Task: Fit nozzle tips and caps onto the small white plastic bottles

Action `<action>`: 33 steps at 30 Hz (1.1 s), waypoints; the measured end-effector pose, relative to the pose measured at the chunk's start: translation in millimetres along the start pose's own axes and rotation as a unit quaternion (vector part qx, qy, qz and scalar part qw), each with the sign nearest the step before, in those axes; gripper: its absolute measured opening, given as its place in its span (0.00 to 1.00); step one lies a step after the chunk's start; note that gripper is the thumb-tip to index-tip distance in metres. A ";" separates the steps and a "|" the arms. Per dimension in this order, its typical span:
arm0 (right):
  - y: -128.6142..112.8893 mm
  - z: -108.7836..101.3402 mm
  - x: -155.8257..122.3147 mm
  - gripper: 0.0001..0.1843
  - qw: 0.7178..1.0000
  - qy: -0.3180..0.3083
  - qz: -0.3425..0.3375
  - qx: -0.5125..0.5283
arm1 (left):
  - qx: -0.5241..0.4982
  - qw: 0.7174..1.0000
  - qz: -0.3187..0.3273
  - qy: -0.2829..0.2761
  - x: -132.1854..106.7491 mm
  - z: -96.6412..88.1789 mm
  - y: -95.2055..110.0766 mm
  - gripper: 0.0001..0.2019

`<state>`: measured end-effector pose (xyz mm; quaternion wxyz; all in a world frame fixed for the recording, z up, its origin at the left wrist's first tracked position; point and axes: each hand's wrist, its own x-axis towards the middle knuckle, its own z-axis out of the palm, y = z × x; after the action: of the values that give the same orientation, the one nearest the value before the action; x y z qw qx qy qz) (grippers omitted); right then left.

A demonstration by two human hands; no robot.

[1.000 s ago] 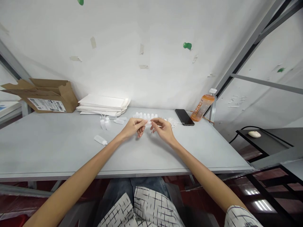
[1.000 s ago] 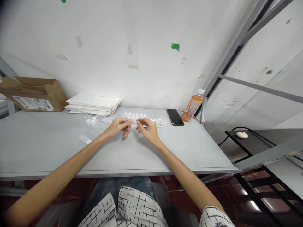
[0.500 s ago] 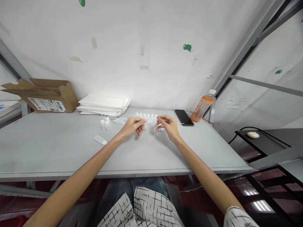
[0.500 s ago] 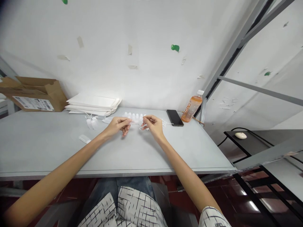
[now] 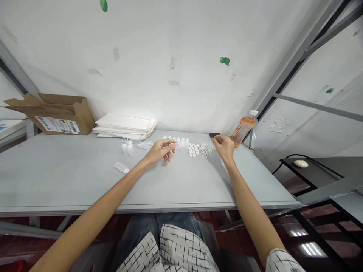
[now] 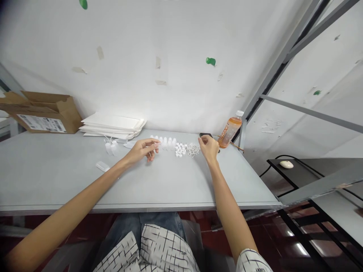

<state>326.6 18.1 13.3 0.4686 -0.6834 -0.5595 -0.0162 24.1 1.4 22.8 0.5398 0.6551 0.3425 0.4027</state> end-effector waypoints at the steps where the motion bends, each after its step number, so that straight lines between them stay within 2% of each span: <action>1: 1.8 1.2 0.5 0.10 1.000 -0.013 0.008 -0.017 | -0.003 1.000 -0.001 -0.003 0.3 0.0 0.2 0.24; 10: 5.0 14.8 -3.3 0.13 0.985 -0.114 0.022 -0.130 | -0.005 1.000 0.001 -0.003 1.1 0.5 2.9 0.27; 17: 6.1 11.9 -1.6 0.16 0.987 -0.089 0.041 -0.125 | -0.026 0.999 0.010 0.030 0.8 -2.1 6.5 0.24; 21: 5.7 10.9 -1.2 0.16 0.990 -0.076 0.034 -0.112 | -0.040 0.994 0.044 0.088 2.3 -4.8 9.1 0.22; 27: 5.1 11.9 -2.1 0.17 0.993 -0.071 0.023 -0.094 | -0.030 0.960 0.133 0.244 2.9 -16.3 15.9 0.20; 30: 5.9 12.4 -1.8 0.18 0.994 -0.069 0.022 -0.086 | 0.015 0.952 0.140 0.271 4.4 -21.8 12.6 0.18; 33: 6.9 12.7 -1.8 0.18 0.995 -0.065 0.016 -0.076 | 0.070 0.953 0.123 0.269 7.8 -24.7 1.6 0.17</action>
<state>325.0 25.6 0.9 0.3779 -0.7255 -0.5752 -0.0069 5.4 18.6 27.9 0.3264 0.5960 0.4192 0.6020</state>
